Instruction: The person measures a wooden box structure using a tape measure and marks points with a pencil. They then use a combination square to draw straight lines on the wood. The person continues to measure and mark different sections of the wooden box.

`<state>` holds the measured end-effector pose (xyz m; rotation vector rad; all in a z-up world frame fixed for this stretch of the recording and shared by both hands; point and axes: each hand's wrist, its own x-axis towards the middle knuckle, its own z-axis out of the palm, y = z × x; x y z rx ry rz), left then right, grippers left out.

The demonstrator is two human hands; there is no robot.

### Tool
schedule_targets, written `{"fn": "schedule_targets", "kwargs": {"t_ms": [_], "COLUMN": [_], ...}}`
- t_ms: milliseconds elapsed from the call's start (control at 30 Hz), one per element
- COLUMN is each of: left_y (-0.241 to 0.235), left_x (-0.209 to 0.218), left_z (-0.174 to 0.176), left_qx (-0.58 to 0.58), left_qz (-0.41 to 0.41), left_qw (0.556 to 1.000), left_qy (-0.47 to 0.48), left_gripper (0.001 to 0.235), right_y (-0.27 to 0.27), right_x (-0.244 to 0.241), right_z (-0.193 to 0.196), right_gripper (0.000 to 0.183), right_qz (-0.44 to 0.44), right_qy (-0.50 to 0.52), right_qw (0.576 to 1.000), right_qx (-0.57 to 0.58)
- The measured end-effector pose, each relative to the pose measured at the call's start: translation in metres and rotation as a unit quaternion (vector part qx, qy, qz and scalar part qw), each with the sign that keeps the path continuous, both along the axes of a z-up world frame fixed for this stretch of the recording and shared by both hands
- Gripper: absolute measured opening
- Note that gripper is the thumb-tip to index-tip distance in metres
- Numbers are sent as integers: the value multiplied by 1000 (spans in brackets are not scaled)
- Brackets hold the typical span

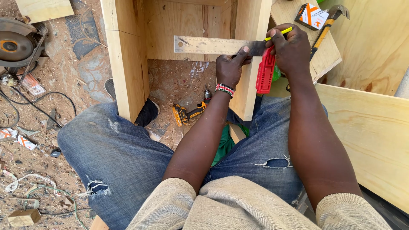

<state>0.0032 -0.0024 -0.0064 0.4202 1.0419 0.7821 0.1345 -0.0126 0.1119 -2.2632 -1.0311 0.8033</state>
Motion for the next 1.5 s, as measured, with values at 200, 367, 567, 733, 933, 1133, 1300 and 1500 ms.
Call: {"fn": "schedule_targets", "kwargs": {"t_ms": [200,367,567,733,933,1133,1300,1500], "left_y": [1,4,6,4,2,1,-10,0], "left_x": [-2,-5,-7,-2,1,-2,-3,-4], "left_z": [4,14,21,8,-3,-14,-23,16], "left_qx": [-16,-13,-10,-19,-11,-62,-104,-90], "left_qz": [3,-23,-52,-23,-9,1,-6,-144], "left_qw": [1000,999,996,999,1000,998,994,964], "left_qy": [1,44,73,40,28,-12,-18,206], "left_gripper": [30,34,36,33,36,36,39,54], "right_y": [-4,-2,-4,1,7,-3,12,10], "right_x": [6,4,4,-7,-16,11,-30,-31], "right_z": [-8,-6,-8,3,16,10,63,47], "right_gripper": [13,14,15,12,19,25,63,45], "right_qz": [-23,-22,2,25,68,-54,-26,2], "right_qy": [-26,-6,-7,4,76,-35,47,77], "right_qw": [999,1000,1000,1000,994,998,950,958], "right_qx": [-10,18,12,8,30,10,-306,-278]}}
